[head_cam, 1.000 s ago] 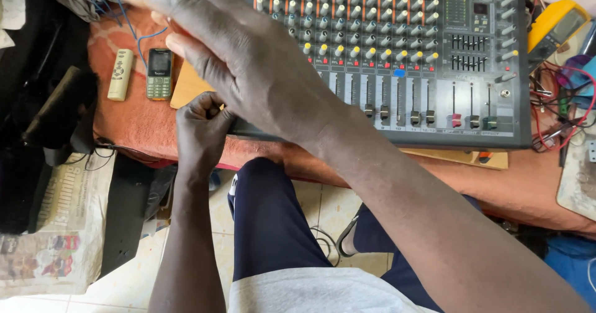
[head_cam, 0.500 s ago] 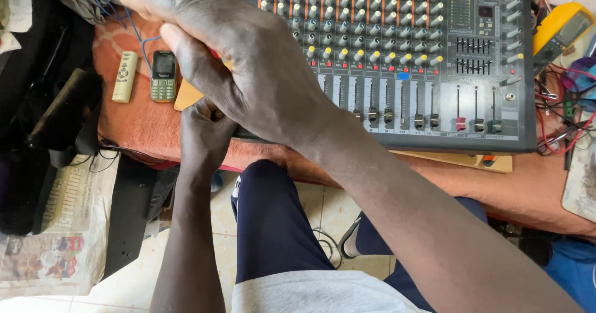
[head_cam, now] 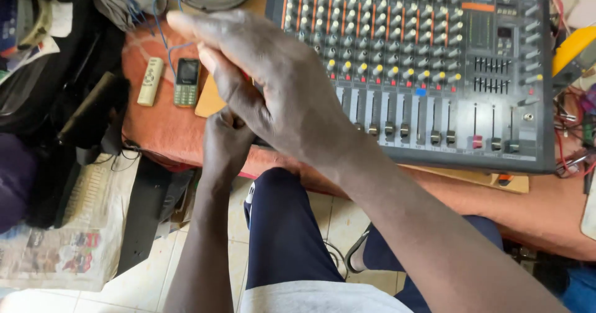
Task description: Repairing and calibrating an audio mixer using a screwdriver and adjusting various knobs and sliders.
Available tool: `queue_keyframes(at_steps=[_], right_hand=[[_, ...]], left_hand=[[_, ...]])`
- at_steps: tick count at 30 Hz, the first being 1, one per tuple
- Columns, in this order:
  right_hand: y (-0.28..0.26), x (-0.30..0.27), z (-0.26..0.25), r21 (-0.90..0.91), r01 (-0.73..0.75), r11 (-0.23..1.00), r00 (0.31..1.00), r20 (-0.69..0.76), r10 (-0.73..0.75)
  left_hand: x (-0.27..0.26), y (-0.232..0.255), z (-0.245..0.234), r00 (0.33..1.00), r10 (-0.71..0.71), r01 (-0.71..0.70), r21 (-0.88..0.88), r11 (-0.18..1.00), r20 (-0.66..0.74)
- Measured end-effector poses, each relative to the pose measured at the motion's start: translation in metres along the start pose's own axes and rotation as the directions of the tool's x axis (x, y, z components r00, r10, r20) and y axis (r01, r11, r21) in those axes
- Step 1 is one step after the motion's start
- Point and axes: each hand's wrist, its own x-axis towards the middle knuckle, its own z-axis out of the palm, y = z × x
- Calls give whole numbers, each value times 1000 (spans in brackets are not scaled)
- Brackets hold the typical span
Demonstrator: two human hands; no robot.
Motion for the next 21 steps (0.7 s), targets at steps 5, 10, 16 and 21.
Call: queue_keyframes(at_steps=[5, 10, 16, 21], right_hand=[[-14, 4, 3, 123, -93, 988, 993, -64, 101], [-3, -4, 7, -10, -135, 991, 982, -134, 133], [-1, -6, -2, 6, -103, 995, 994, -37, 103], [-10, -1, -1, 38, -96, 995, 995, -34, 98]], left_hand=[[-4, 8, 0, 998, -63, 63, -21, 998, 8], [-5, 16, -1, 998, -61, 63, -57, 996, 24], [-3, 9, 2, 999, -47, 49, -85, 995, 28], [-4, 7, 1, 999, -45, 48, -125, 991, 24]])
